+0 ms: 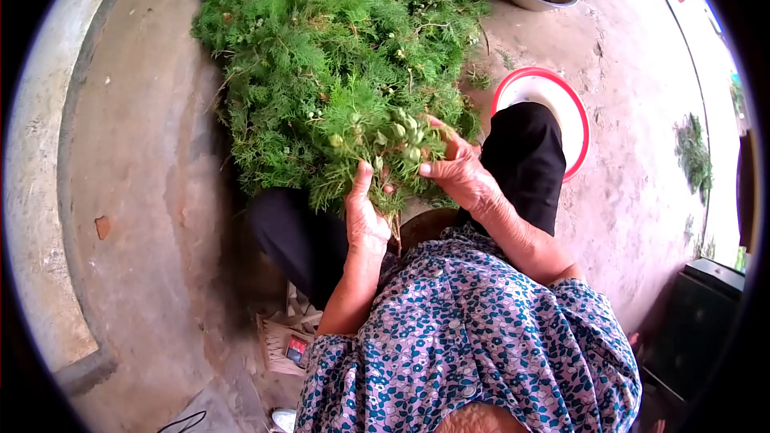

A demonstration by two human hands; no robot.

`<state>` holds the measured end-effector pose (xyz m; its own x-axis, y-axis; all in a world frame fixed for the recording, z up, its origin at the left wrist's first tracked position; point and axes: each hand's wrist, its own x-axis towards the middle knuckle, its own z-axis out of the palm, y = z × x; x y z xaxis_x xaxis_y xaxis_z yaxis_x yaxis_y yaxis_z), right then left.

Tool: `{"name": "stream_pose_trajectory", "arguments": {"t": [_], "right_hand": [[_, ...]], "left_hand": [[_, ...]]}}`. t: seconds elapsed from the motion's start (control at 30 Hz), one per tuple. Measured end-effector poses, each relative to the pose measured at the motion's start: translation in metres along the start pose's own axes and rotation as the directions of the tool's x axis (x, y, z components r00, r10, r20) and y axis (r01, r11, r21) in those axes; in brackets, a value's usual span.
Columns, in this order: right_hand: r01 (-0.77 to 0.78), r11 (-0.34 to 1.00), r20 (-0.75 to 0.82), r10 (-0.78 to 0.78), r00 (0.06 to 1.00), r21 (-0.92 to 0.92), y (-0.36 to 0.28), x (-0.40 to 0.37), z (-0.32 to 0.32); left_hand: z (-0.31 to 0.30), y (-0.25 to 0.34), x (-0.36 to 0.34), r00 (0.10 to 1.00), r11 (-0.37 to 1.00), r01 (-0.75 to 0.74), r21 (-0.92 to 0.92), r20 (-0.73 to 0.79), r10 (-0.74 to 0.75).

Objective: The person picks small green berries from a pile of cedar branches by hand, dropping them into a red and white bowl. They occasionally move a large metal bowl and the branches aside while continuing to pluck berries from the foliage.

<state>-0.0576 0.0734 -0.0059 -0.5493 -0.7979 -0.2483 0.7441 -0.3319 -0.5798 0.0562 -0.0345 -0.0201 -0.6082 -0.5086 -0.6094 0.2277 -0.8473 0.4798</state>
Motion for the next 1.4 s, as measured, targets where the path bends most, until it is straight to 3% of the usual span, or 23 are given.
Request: {"name": "stream_pose_trajectory", "arguments": {"t": [0.1,0.17,0.2,0.27,0.3,0.37,0.4,0.43,0.47,0.5,0.57,0.67,0.7,0.77,0.83,0.9,0.97,1.03,1.07,1.17,1.23,1.3,1.4], "right_hand": [[-0.008,1.000,-0.126,0.005,0.992,-0.026,0.009,-0.002,-0.006],[0.027,0.994,-0.113,-0.039,0.993,-0.103,0.014,-0.003,-0.015],[0.028,0.995,-0.113,-0.039,0.993,-0.100,0.014,-0.004,-0.014],[0.053,0.965,-0.165,-0.098,0.981,-0.255,0.015,-0.006,-0.012],[0.075,0.930,-0.246,-0.173,0.954,-0.361,0.014,-0.007,-0.014],[0.310,0.705,-0.199,-0.540,0.818,-0.638,0.019,-0.003,-0.015],[0.308,0.706,-0.202,-0.539,0.818,-0.638,0.013,-0.006,-0.007],[0.410,0.307,0.087,-0.701,0.708,-0.859,-0.002,-0.012,0.010],[0.439,-0.158,0.412,-0.704,0.579,-0.885,-0.012,-0.018,0.023],[0.556,-0.064,0.470,-0.620,0.628,-0.829,-0.010,-0.020,0.034],[0.528,0.223,0.389,-0.460,0.798,-0.819,0.001,-0.016,0.052],[0.359,0.201,0.264,-0.384,0.885,-0.912,0.019,0.000,0.037],[0.265,0.323,0.175,-0.283,0.943,-0.909,0.016,0.000,0.036],[0.126,0.713,0.021,-0.154,0.988,-0.689,0.024,0.001,0.025],[0.118,0.732,0.010,-0.150,0.989,-0.671,0.028,0.005,0.018],[0.061,0.936,0.064,-0.041,0.997,-0.346,0.027,0.005,0.017],[0.067,0.945,0.097,-0.037,0.995,-0.320,0.023,0.003,0.017],[-0.013,0.964,0.071,0.033,0.997,-0.267,0.018,-0.001,0.017],[-0.027,0.972,0.073,0.045,0.996,-0.232,0.019,0.000,0.011],[0.005,0.949,0.001,-0.004,1.000,-0.314,0.020,0.001,-0.002],[-0.008,0.968,-0.005,0.007,1.000,-0.249,0.020,0.001,-0.006],[-0.009,0.999,-0.056,0.011,0.998,0.034,0.015,0.002,-0.004],[0.043,0.998,-0.041,-0.045,0.998,-0.051,0.008,0.004,-0.018]], "left_hand": [[0.000,-0.005,0.000,0.996,0.996,-0.080,0.038,-0.034,0.081],[-0.006,-0.003,0.003,0.997,0.995,-0.075,-0.069,0.007,0.076],[-0.004,-0.001,0.004,0.992,0.992,-0.127,-0.026,-0.023,0.127],[-0.003,0.009,0.001,0.989,0.991,-0.135,-0.005,-0.062,0.135],[-0.003,0.013,0.000,0.984,0.989,-0.146,0.035,-0.094,0.149],[-0.003,0.014,-0.002,0.980,0.985,-0.166,0.054,-0.100,0.170],[0.005,0.015,-0.007,0.959,0.966,-0.205,0.156,-0.164,0.230],[0.009,0.014,-0.009,0.930,0.937,-0.235,0.258,-0.220,0.294],[0.008,0.011,-0.010,0.935,0.932,-0.264,0.248,-0.171,0.310],[-0.011,0.006,-0.001,0.967,0.953,-0.212,0.217,-0.094,0.236],[0.009,0.004,-0.011,0.953,0.943,-0.295,0.150,-0.026,0.302],[0.018,0.000,-0.010,0.942,0.934,-0.302,0.190,-0.094,0.323],[0.022,0.000,-0.014,0.938,0.926,-0.286,0.246,-0.123,0.323],[0.014,0.000,-0.016,0.967,0.930,-0.164,0.328,-0.135,0.218],[0.026,-0.002,-0.024,0.958,0.909,-0.208,0.361,-0.113,0.264],[0.030,-0.003,-0.022,0.941,0.914,-0.297,0.277,-0.078,0.329],[0.025,-0.002,-0.016,0.929,0.901,-0.320,0.293,-0.092,0.360],[0.014,0.002,-0.009,0.972,0.942,-0.230,0.243,0.013,0.234],[0.011,0.000,-0.007,0.978,0.957,-0.195,0.214,-0.034,0.206],[0.016,0.001,-0.010,0.987,0.968,-0.153,0.199,-0.021,0.161],[0.017,0.002,-0.011,0.985,0.960,-0.144,0.240,-0.054,0.162],[0.019,0.006,-0.012,0.988,0.955,-0.116,0.272,-0.070,0.140],[0.014,0.010,-0.009,0.984,0.949,-0.137,0.284,-0.073,0.163]]}}
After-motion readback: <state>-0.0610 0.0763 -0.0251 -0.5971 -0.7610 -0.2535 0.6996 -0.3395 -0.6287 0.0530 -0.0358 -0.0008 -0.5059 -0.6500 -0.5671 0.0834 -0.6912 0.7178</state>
